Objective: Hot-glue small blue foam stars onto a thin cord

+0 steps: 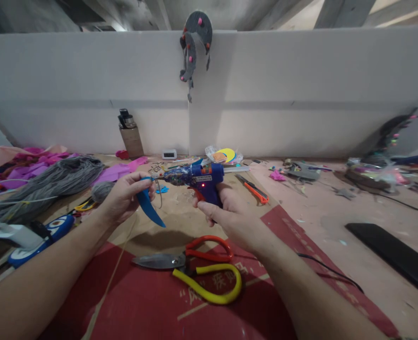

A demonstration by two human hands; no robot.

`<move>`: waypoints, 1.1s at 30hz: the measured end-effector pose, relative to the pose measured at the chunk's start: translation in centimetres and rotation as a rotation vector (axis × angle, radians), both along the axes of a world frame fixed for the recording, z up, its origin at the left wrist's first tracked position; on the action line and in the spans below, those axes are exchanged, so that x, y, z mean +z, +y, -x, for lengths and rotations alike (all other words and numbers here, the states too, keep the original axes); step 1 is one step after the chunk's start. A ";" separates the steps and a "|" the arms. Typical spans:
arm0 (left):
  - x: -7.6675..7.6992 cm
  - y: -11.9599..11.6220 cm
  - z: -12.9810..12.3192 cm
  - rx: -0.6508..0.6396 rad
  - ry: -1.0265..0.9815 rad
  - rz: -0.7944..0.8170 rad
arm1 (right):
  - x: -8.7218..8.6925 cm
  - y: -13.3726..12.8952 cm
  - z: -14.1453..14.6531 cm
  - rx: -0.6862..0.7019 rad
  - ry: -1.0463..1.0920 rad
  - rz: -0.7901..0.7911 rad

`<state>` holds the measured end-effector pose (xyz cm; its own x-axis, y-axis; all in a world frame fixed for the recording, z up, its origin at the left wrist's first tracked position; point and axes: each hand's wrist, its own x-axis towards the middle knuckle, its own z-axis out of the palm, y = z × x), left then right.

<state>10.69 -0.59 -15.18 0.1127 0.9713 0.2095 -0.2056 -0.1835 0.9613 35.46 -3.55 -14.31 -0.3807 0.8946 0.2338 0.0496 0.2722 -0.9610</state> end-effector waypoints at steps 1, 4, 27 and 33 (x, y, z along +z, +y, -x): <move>0.1 0.0 0.0 0.006 0.002 0.009 | 0.0 0.0 0.0 0.004 0.005 0.002; 0.2 -0.1 -0.2 0.028 0.028 0.015 | 0.1 0.0 0.0 0.004 -0.013 -0.006; -0.4 -0.1 -0.6 0.231 0.231 -0.143 | -0.9 0.3 0.1 -0.089 -0.169 -0.132; -0.5 -0.2 -0.7 0.275 0.249 -0.137 | -1.1 0.2 0.1 -0.122 -0.199 -0.211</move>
